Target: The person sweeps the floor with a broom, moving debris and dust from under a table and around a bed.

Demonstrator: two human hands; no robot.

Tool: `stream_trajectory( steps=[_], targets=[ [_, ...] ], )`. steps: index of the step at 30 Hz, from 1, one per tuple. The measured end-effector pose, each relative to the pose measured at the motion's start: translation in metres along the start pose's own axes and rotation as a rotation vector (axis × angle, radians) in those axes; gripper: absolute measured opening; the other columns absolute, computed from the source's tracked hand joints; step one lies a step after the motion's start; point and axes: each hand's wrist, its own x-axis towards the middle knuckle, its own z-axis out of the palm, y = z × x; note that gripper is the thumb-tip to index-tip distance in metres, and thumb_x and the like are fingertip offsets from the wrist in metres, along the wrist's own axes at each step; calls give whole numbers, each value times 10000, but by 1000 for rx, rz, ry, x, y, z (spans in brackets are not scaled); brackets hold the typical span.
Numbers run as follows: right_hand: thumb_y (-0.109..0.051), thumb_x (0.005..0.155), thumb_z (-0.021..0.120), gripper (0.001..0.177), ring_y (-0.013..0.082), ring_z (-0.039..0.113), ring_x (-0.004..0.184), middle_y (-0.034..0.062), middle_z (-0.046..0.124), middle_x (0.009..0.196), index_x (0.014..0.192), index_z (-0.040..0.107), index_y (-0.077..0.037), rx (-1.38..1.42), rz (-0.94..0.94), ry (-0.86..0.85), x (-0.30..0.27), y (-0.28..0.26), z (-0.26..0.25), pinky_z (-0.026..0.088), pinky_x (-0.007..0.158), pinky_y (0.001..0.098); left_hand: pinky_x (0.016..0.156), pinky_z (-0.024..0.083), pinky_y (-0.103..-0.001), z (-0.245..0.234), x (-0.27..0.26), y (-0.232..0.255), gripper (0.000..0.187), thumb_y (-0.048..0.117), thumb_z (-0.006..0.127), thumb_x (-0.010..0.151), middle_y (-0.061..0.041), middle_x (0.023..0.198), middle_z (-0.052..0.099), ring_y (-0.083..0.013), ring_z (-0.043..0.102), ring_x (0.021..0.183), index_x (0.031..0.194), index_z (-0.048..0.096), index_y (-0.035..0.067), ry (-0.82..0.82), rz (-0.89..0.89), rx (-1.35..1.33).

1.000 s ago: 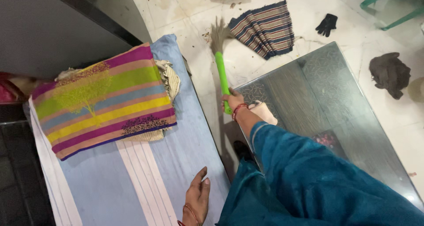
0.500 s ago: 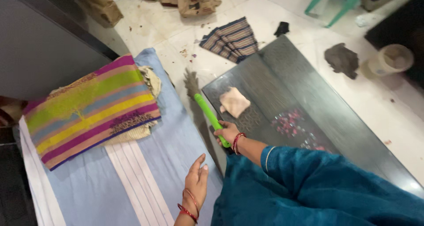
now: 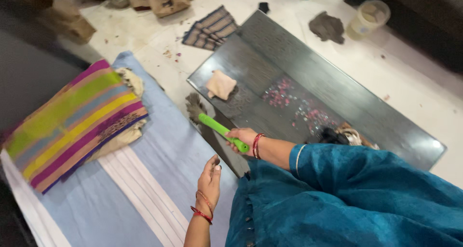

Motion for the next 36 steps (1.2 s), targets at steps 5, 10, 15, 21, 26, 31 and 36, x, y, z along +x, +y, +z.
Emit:
stream_trajectory(
  steps=[5,10,15,21,26,31,36],
  targets=[
    [-121,923,673,121,142,600,611,93,647,846,1019,632,-60,-30,-19,56,-15,43,-34,504,491,282,1062,488,-346,16,-8,-2,498,301,469,1020,-141,1336,696,-241,668,1240,1477,513,106,-133,-58,15],
    [-98,922,672,122,168,594,601,112,639,830,1013,623,-34,120,29,57,-46,75,-97,511,481,287,1067,474,-342,45,-4,-4,497,311,468,1033,-141,1369,673,-228,647,1255,1460,507,59,-275,3,112],
    [-87,897,678,197,176,621,590,148,680,852,1071,689,5,23,54,153,-91,98,-146,536,476,294,1077,462,-351,100,-4,-10,494,286,495,1025,-162,1395,642,-249,616,1287,1446,523,29,-398,94,104],
    [-90,902,685,213,170,639,594,142,704,837,1080,668,26,81,40,166,-147,133,-198,540,479,296,1018,491,-353,168,-41,2,487,274,500,1008,-158,1387,639,-269,643,1219,1449,541,73,-488,96,382],
    [-162,928,644,293,156,644,593,145,732,881,1159,656,17,100,98,124,-200,159,-243,556,489,292,1072,462,-345,211,-75,-11,479,254,503,1030,-182,1409,620,-261,603,1293,1451,521,26,-660,208,267],
    [-160,939,630,325,162,658,603,196,753,934,1199,636,35,252,118,210,-247,209,-285,569,510,290,1068,467,-343,239,-92,6,491,250,497,1023,-175,1350,673,-256,640,1257,1469,516,44,-813,229,367],
    [-156,933,635,310,159,667,602,176,751,917,1186,638,23,407,119,341,-280,285,-335,584,522,290,1081,463,-344,276,-100,15,483,256,504,1028,-168,1377,657,-245,624,1288,1462,517,43,-975,254,393]
  ],
)
